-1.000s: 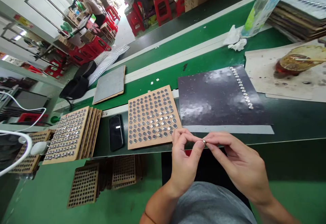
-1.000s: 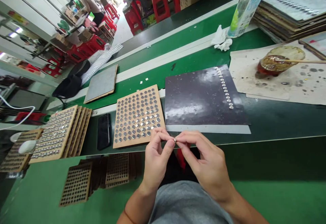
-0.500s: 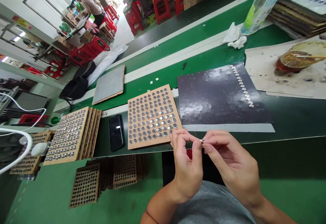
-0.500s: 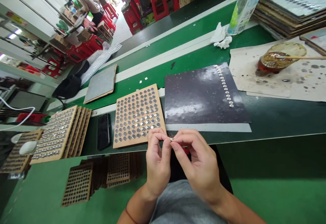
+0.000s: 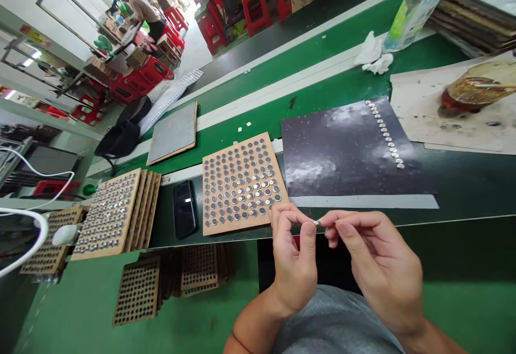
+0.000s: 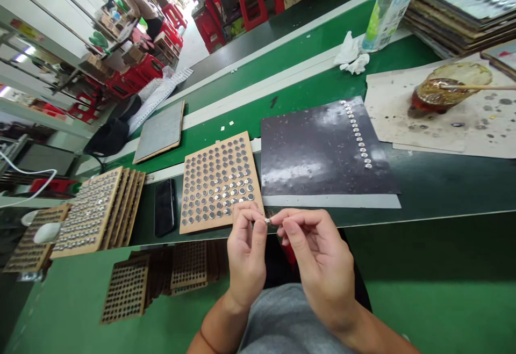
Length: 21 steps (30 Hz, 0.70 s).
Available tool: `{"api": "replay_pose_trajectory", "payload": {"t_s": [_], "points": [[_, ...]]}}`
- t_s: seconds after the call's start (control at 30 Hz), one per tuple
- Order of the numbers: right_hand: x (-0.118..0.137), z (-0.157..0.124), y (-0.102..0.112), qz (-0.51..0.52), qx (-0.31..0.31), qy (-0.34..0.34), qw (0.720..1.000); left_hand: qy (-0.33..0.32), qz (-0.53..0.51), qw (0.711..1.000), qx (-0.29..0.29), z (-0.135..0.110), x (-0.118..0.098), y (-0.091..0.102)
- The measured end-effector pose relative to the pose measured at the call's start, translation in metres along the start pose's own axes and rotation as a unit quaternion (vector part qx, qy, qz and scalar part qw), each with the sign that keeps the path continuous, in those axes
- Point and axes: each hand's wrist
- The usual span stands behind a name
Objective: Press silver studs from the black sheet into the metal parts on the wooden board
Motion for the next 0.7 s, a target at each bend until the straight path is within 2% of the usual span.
{"api": "replay_pose_trajectory", "payload": {"t_s": [0.2, 0.33, 0.47, 0.7], "points": [[0.0011, 0.0018, -0.0007, -0.019, -0.004, -0.001, 1.0, -0.013, -0.021, 1.0, 0.019, -0.0012, -0.0014, 0.0008], [-0.0036, 0.0015, 0.002, 0.013, -0.008, -0.019, 1.0, -0.014, -0.029, 0.999, 0.027, -0.0014, -0.0022, 0.0017], [-0.0047, 0.0022, 0.0039, 0.051, 0.02, -0.039, 0.998, -0.011, -0.018, 1.0, 0.02, -0.0004, -0.0038, 0.001], [-0.0007, 0.0084, 0.0009, 0.0, 0.055, -0.033, 0.998, -0.009, -0.014, 1.0, 0.023, 0.0016, -0.0036, 0.0031]]}}
Point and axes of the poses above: each hand's wrist, its own z-axis towards the middle knuckle, its own y-axis out of the back of the hand, x = y × z, and after that the axes turned 4 degrees about -y, right-handed
